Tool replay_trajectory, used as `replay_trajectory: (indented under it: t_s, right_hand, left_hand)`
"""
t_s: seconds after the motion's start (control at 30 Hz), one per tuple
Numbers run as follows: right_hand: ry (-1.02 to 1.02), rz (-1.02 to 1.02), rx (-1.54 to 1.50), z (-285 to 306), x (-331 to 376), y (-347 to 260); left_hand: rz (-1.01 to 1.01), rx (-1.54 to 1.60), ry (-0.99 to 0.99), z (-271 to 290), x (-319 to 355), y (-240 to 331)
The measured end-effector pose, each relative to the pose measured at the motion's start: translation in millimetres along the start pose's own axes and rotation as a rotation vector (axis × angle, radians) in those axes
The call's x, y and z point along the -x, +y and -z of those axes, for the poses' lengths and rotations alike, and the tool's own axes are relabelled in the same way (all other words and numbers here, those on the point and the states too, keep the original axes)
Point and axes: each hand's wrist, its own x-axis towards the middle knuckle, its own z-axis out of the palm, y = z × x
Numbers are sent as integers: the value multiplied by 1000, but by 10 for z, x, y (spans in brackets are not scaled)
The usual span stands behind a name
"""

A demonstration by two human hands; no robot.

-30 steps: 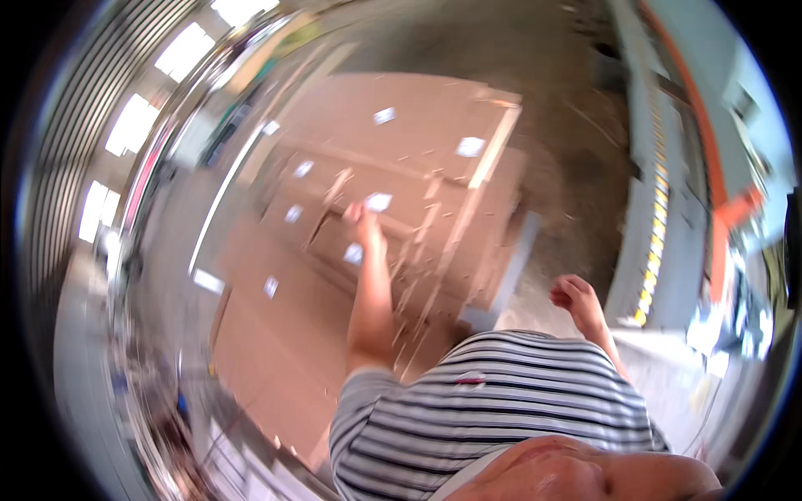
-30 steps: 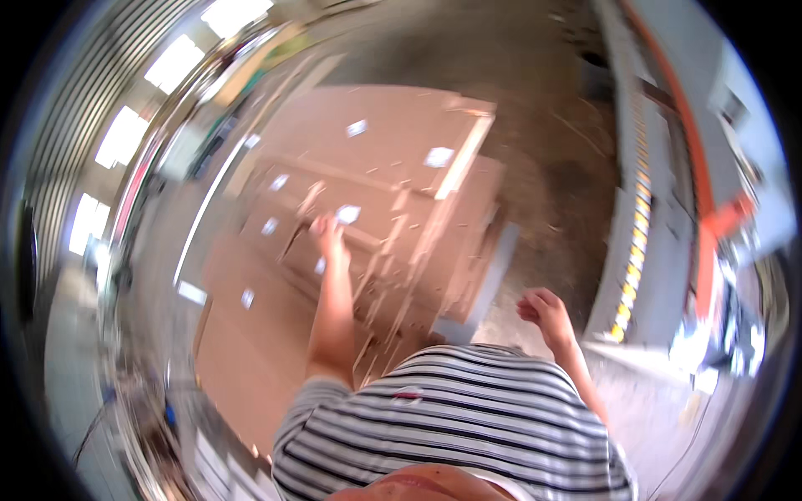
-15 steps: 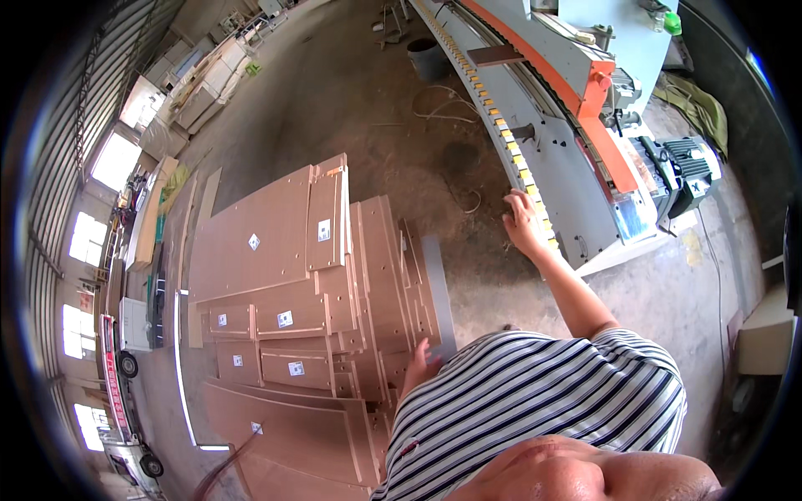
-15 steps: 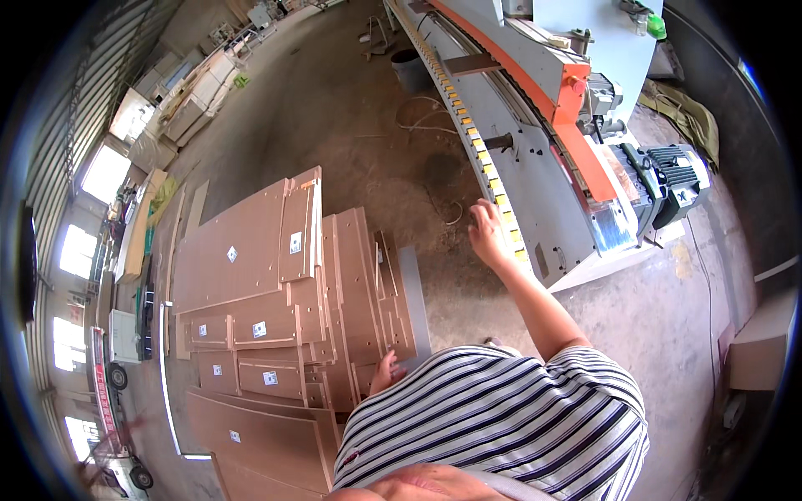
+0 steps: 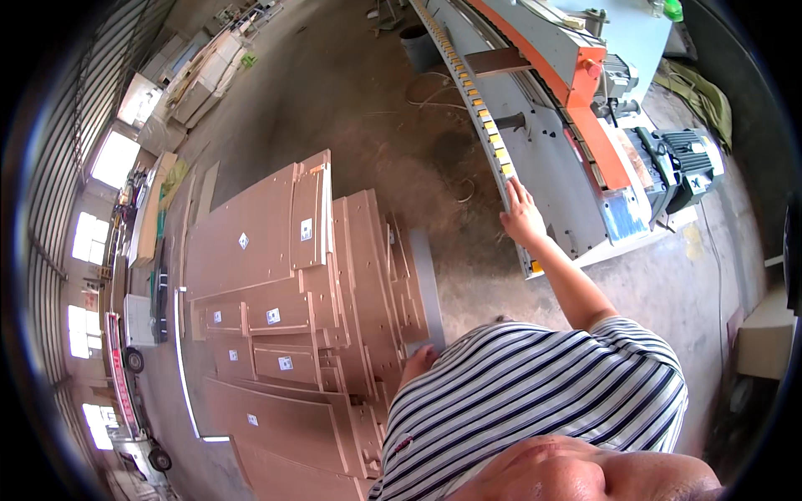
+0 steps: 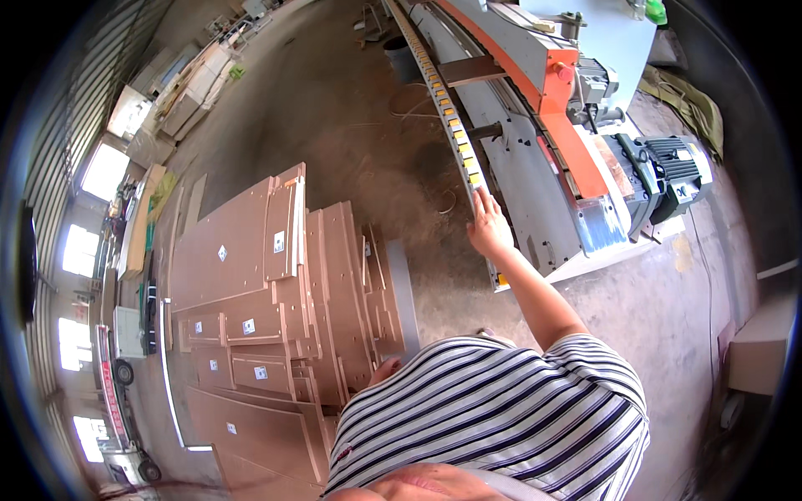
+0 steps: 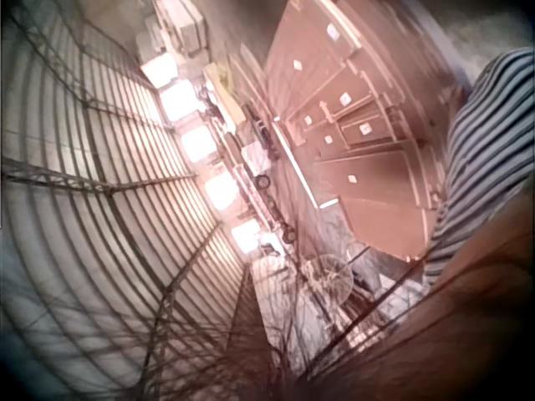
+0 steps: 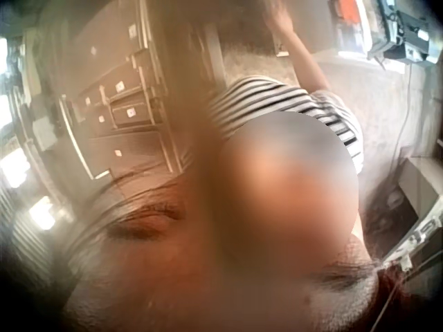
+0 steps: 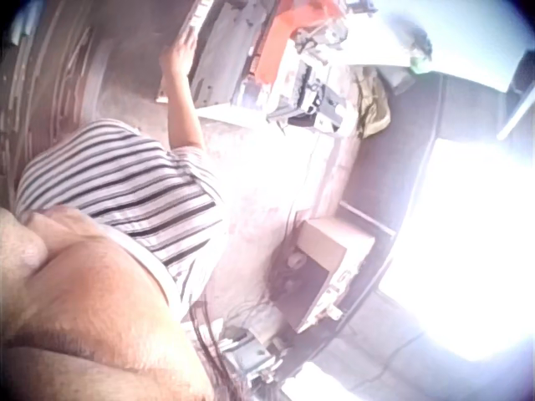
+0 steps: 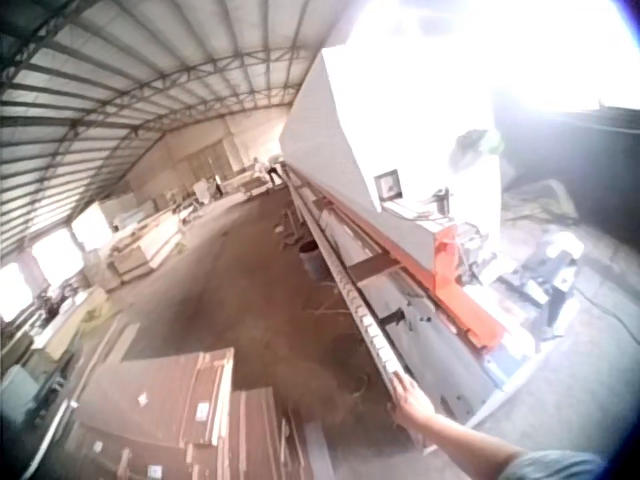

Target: The person walks to a wood edge-banding machine, feeds wooden boards through the machine one by one, and places the boards onto a stack by hand.

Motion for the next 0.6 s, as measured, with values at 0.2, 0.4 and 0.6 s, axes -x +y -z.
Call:
replay_trajectory:
  t_s: [0.2, 0.4, 0.6]
  right_hand:
    - [72, 40, -61, -40, -31, 36]
    - [248, -89, -469, -247, -589, 588]
    - [-106, -395, -1087, -241, -1495, 1136]
  left_hand:
    - [160, -151, -139, 115, 28, 639]
    - [103, -20, 3, -79, 64, 351]
    - [183, -86, -32, 16, 155, 791]
